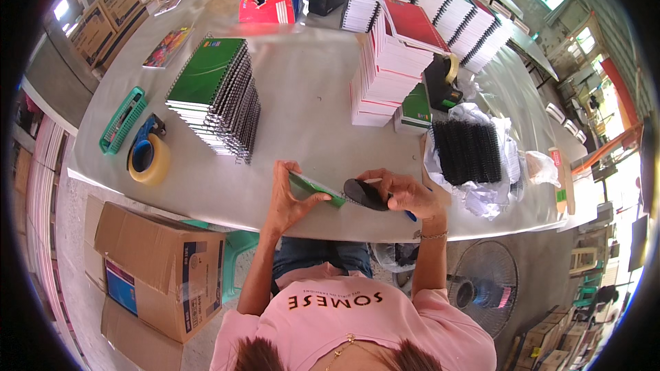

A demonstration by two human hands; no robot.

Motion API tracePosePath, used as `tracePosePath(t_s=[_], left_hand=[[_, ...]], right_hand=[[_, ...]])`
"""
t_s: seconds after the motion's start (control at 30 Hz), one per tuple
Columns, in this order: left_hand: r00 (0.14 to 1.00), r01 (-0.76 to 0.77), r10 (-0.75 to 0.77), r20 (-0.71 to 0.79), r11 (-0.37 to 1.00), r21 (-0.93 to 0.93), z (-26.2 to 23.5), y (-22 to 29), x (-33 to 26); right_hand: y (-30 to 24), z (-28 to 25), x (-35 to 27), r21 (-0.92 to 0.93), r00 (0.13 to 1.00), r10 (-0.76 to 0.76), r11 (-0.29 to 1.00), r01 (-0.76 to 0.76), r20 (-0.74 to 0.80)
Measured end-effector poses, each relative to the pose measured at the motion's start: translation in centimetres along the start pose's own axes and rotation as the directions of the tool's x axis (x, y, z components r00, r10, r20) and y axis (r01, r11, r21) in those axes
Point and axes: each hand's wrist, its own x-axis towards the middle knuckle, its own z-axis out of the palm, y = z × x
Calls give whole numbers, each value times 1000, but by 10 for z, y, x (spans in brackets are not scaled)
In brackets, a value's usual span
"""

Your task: The person loads a roll of tape into a desk dispenser and then applies strips of tape to the spiral spines of small green notebooks.

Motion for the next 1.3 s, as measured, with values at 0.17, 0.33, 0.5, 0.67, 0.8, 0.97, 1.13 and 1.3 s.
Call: tracePosePath(t_s=[0.17, 0.33, 0.5, 0.67, 0.8, 0.97, 1.13, 1.3], left_hand=[[999, 10, -11, 43, 999, 38, -1, -4, 0], [999, 14, -13, 36, 1000, -24, -1, 0, 2], [999, -5, 5, 43, 1000, -14, -1, -4, 0], [999, 4, -4, 48, 1000, -3, 1, -7, 1], [997, 63, -59, 59, 995, -72, 1, -5, 0], [1000, 5, -4, 17, 999, -39, 2, -9, -3], [999, 45, -41, 35, 990, -131, 5, -15, -5], [998, 55, -51, 39, 991, -125, 4, -14, -4]], right_hand=[[0, 8, 9, 199, 995, -83, 977, 72, 49], [6, -1, 8, -117, 996, 72, 990, -78, -55], [3, 16, 11, -435, 966, 133, 873, -220, -222], [15, 20, 7, -598, 951, -26, 782, -174, -309], [27, 5, -3, -173, 902, 155, 955, -241, -402], [22, 19, -4, 53, 964, 52, 998, -39, -262], [21, 13, -1, 0, 988, 89, 996, -89, -127], [23, 17, 7, -52, 925, 244, 961, -270, -290]])
